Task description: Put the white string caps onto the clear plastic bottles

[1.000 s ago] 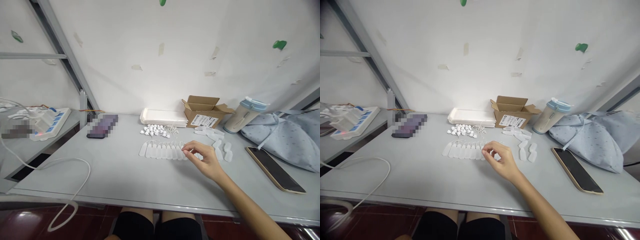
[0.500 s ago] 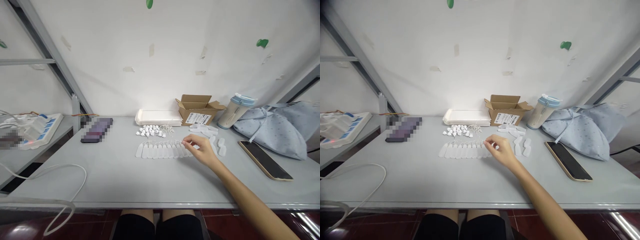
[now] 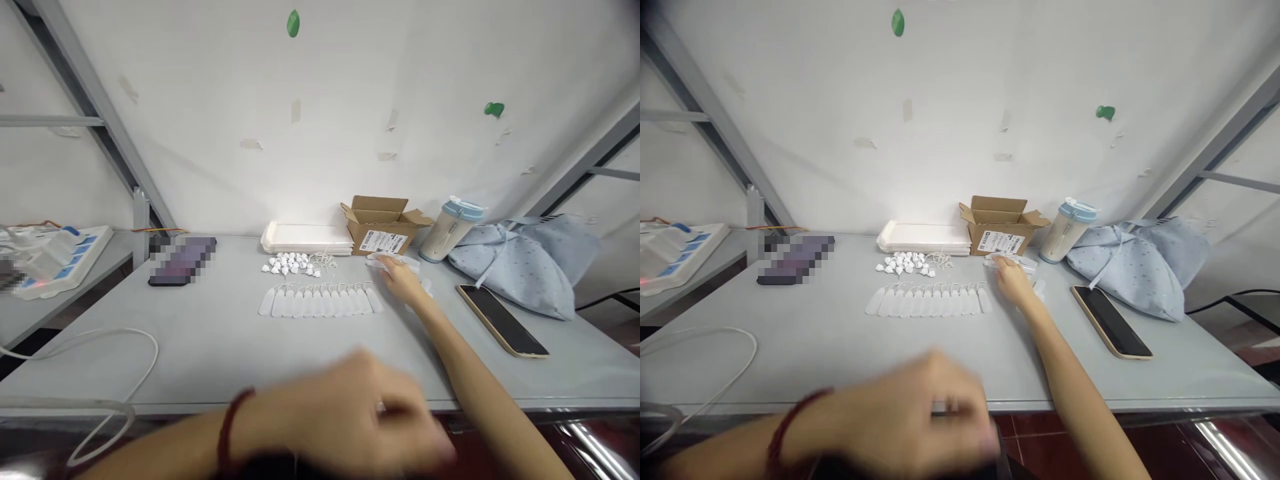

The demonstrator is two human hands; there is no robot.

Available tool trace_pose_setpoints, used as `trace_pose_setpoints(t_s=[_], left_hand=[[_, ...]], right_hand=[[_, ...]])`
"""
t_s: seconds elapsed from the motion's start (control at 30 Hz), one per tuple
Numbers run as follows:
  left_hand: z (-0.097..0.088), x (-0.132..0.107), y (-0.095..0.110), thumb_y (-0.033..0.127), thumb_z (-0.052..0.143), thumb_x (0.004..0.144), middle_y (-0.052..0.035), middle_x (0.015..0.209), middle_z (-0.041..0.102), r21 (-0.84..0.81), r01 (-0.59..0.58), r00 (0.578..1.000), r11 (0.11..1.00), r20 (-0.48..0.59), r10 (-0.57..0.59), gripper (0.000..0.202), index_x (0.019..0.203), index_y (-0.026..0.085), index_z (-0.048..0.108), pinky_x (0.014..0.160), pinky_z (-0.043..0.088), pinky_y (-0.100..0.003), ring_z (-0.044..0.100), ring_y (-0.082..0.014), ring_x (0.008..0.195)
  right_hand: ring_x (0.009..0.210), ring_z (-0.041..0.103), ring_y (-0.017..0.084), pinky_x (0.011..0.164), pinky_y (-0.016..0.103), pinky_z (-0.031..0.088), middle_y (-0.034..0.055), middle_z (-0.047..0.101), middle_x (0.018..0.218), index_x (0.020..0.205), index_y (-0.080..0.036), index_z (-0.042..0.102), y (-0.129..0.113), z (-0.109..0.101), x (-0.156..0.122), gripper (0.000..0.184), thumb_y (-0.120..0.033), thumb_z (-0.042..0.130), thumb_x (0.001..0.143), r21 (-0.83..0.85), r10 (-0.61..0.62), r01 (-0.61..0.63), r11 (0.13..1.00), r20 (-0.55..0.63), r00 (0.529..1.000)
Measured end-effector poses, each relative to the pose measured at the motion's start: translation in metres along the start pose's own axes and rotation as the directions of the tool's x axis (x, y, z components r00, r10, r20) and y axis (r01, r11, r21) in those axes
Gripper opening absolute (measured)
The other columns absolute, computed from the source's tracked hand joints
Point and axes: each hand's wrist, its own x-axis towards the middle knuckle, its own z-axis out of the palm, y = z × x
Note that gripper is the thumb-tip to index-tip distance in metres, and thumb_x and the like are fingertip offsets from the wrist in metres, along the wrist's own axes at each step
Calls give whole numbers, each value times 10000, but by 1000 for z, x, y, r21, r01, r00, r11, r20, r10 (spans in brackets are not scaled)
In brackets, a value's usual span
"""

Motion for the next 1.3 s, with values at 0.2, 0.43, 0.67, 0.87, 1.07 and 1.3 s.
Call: trace_pose_setpoints(t_s=[0.2,0.43,0.67,0.87,1.07,1.3], left_hand=[[-143,7,-64,112,334,857,-123,905,629,533,602,690,594,-722,-52,306,898,145,635,769,468,-378,595,-246,867],[-177,25,-103,29,490,751,-123,984,651,699,573,775,427,-632,-6,236,844,145,672,794,478,-323,594,-250,949],[-188,25,-104,86,529,754,-83,867,673,634,628,691,452,-721,51,194,751,172,702,728,499,-303,621,-225,844],[-189,12,-90,165,557,805,-42,928,684,484,657,493,578,-856,156,170,854,182,719,736,502,-280,624,-170,803],[-182,-9,-84,175,529,865,-49,879,630,650,604,502,461,-760,414,174,839,195,699,692,470,-292,576,-178,809],[-184,-26,-87,86,479,881,-75,853,616,780,615,653,116,-586,480,231,787,191,662,712,419,-346,521,-224,852]], right_hand=[[1125,550,280,908,450,391,154,612,1237,1258,-150,542,-8,2,-1,515,14,342,813,-110,51,-43,993,71,996],[1087,567,263,855,349,378,141,654,1121,1192,-155,586,-11,-6,-5,438,17,424,823,-147,65,-50,988,100,993],[1097,552,275,862,379,364,138,635,1167,1222,-165,562,-17,-9,-3,465,8,408,818,-137,34,-24,990,73,997],[1115,537,291,861,396,363,151,619,1195,1200,-137,567,-28,-12,-4,410,-31,415,834,-24,-4,4,1000,5,1000],[1003,595,264,839,393,435,129,652,1092,1134,-163,585,-37,-10,-10,327,-103,480,830,263,-29,59,963,-118,993],[936,615,255,819,399,471,115,668,983,1063,-153,598,-44,-3,-13,255,-135,521,821,340,-75,126,932,-161,984]])
